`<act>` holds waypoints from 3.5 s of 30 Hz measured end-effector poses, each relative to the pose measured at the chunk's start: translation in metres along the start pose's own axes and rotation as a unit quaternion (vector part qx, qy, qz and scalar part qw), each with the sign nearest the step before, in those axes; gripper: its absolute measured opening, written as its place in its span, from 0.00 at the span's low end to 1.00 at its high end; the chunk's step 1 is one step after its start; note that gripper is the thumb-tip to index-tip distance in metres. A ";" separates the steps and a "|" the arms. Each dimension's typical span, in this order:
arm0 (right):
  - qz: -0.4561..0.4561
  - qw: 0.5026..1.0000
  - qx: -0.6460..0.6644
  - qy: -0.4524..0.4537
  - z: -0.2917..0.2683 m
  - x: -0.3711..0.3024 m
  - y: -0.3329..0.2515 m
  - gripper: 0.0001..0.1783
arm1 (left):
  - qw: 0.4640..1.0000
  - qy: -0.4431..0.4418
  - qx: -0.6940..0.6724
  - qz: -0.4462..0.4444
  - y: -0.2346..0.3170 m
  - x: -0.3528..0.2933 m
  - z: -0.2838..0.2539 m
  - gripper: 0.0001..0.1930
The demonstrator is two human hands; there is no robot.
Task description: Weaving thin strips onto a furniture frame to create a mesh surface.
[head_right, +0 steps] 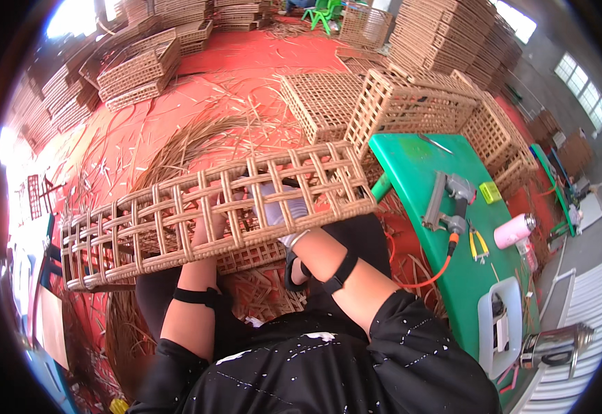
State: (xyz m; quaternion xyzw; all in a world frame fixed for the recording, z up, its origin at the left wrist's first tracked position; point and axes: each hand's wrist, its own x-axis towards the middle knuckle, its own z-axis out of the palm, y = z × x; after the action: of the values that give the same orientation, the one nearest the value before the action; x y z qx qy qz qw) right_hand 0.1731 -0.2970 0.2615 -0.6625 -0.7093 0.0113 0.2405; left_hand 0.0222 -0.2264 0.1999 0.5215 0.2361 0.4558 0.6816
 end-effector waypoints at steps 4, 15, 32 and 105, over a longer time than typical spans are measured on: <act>0.032 0.998 0.050 0.008 -0.007 0.006 -0.005 0.14 | 0.999 -0.002 0.044 0.006 -0.007 0.007 -0.005 0.16; 0.109 0.872 0.477 0.011 0.010 -0.037 0.003 0.16 | 0.891 0.087 0.417 0.159 -0.010 0.003 0.001 0.16; -0.032 0.781 0.583 -0.222 -0.037 -0.102 -0.061 0.17 | 0.999 0.035 -0.019 0.024 -0.018 0.000 0.020 0.12; 0.002 0.951 0.279 0.132 0.079 0.021 -0.003 0.16 | 0.787 0.162 0.528 0.274 -0.022 -0.026 0.029 0.22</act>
State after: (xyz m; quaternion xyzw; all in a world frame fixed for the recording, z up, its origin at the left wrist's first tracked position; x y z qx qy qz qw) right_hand 0.1417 -0.2537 0.1997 -0.5659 -0.6383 0.1222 0.5073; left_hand 0.0417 -0.2645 0.1854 0.7613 0.3940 0.5055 0.0978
